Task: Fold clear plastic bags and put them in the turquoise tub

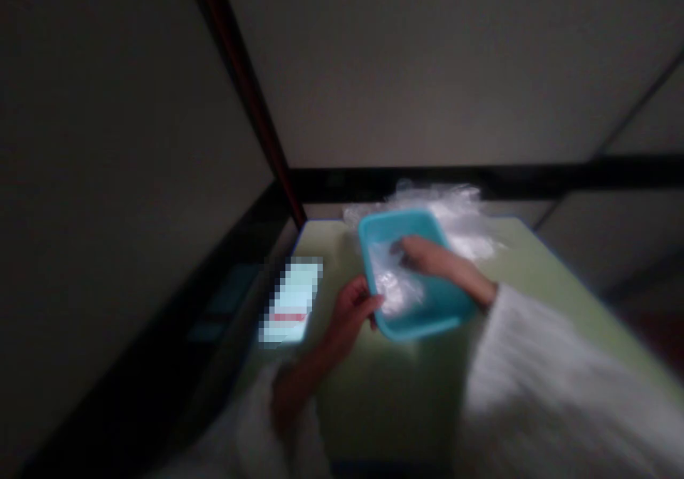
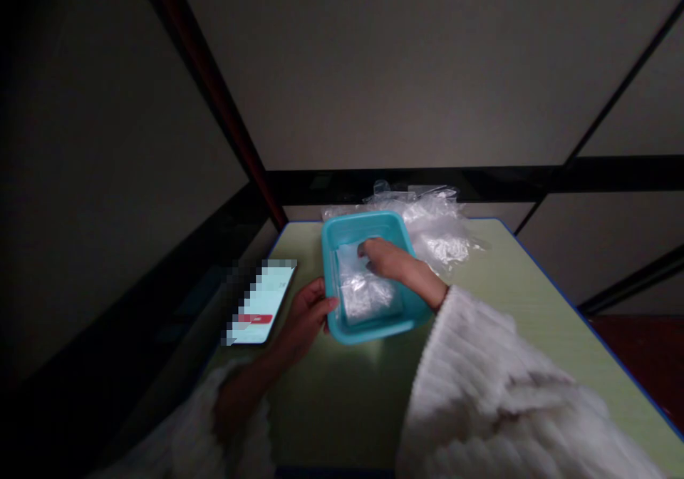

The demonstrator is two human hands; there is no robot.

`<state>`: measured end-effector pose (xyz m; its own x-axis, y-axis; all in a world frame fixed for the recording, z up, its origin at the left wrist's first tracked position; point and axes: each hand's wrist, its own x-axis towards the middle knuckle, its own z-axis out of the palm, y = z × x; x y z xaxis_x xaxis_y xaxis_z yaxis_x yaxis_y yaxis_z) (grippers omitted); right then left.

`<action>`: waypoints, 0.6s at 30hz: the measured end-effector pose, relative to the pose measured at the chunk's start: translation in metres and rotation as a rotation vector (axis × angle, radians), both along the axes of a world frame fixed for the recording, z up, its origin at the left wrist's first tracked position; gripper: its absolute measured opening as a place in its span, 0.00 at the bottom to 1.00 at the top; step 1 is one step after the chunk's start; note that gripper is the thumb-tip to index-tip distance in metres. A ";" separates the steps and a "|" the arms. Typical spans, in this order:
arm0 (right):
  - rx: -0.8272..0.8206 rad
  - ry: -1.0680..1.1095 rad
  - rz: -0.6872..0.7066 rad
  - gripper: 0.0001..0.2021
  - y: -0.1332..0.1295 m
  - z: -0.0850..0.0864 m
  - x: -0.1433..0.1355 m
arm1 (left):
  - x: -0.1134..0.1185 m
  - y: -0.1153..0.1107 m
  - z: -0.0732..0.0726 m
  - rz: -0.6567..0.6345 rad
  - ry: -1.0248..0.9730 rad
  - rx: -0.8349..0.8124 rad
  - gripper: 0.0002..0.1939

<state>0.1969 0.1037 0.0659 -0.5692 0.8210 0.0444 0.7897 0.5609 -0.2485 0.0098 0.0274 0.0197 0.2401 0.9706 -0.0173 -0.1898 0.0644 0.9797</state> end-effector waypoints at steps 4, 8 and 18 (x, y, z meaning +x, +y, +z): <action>0.018 -0.079 -0.017 0.16 -0.007 0.005 0.000 | 0.000 0.002 -0.002 -0.008 -0.015 -0.001 0.10; 0.034 -0.172 -0.061 0.16 -0.014 0.010 -0.002 | -0.001 0.002 -0.001 -0.008 -0.013 -0.007 0.10; 0.160 -0.319 -0.171 0.17 -0.023 0.004 -0.011 | -0.001 0.004 -0.001 -0.013 -0.008 -0.012 0.11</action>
